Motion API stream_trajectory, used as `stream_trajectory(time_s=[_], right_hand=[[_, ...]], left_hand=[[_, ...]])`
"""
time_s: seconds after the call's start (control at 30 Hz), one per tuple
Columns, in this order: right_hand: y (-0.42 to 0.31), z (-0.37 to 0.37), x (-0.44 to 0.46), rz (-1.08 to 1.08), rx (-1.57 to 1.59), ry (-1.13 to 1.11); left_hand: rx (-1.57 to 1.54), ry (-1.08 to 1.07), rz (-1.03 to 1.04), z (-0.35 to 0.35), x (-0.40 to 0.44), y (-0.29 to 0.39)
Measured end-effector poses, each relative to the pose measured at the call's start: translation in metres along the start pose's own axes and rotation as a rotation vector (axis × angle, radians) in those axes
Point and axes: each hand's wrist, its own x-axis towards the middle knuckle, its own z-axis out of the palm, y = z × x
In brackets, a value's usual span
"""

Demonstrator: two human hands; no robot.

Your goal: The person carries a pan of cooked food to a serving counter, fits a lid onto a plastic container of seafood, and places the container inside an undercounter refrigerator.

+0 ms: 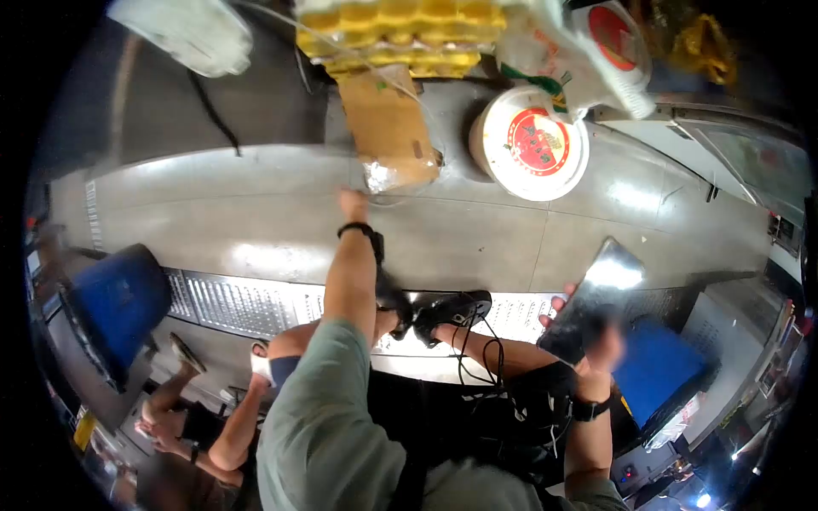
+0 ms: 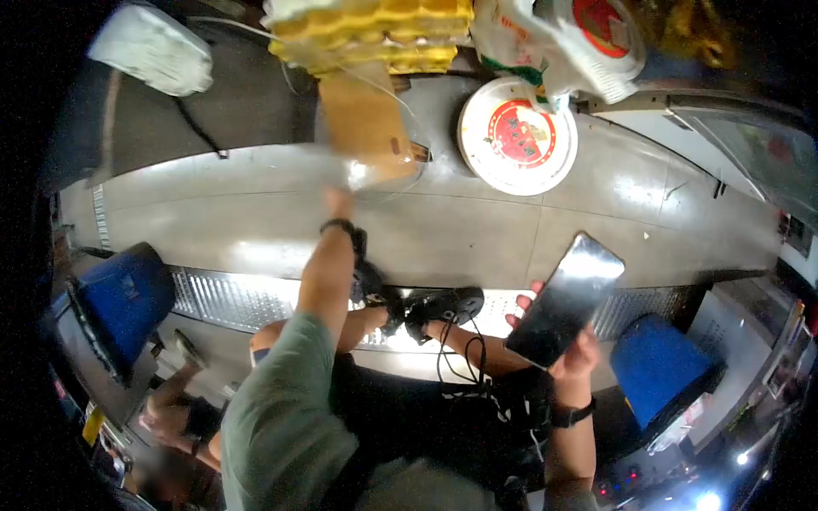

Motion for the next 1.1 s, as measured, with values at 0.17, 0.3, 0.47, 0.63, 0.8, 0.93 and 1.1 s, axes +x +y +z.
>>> stream_trajectory(time_s=[0.17, 0.3, 0.47, 0.63, 0.8, 0.93, 1.1], right_hand=[[-0.065, 0.085, 0.014, -0.106, -0.016, 0.022], [-0.129, 0.217, -0.009, -0.306, -0.022, -0.152], [-0.212, 0.353, -0.090, -0.449, 0.053, -0.357], [-0.261, 0.381, -0.137, -0.498, -0.044, -0.450], [-0.268, 0.301, -0.164, -0.521, -0.203, -0.266], [-0.232, 0.203, -0.176, -0.442, -0.203, 0.016], [-0.177, 0.090, -0.172, -0.387, -0.276, 0.196]], left_hand=[[-0.202, -0.432, -0.177, -0.125, -0.161, 0.247], [-0.644, -0.809, 0.397, -0.271, -0.312, 0.425], [-0.508, -1.165, 0.600, -0.445, -0.463, 0.612], [-0.723, -0.910, 0.473, -0.446, -0.429, 0.599], [-0.339, -1.016, 0.215, -0.344, -0.335, 0.436], [0.283, -1.011, 0.633, -0.246, -0.314, 0.336], [0.595, -0.979, 0.673, -0.105, -0.326, 0.273]])
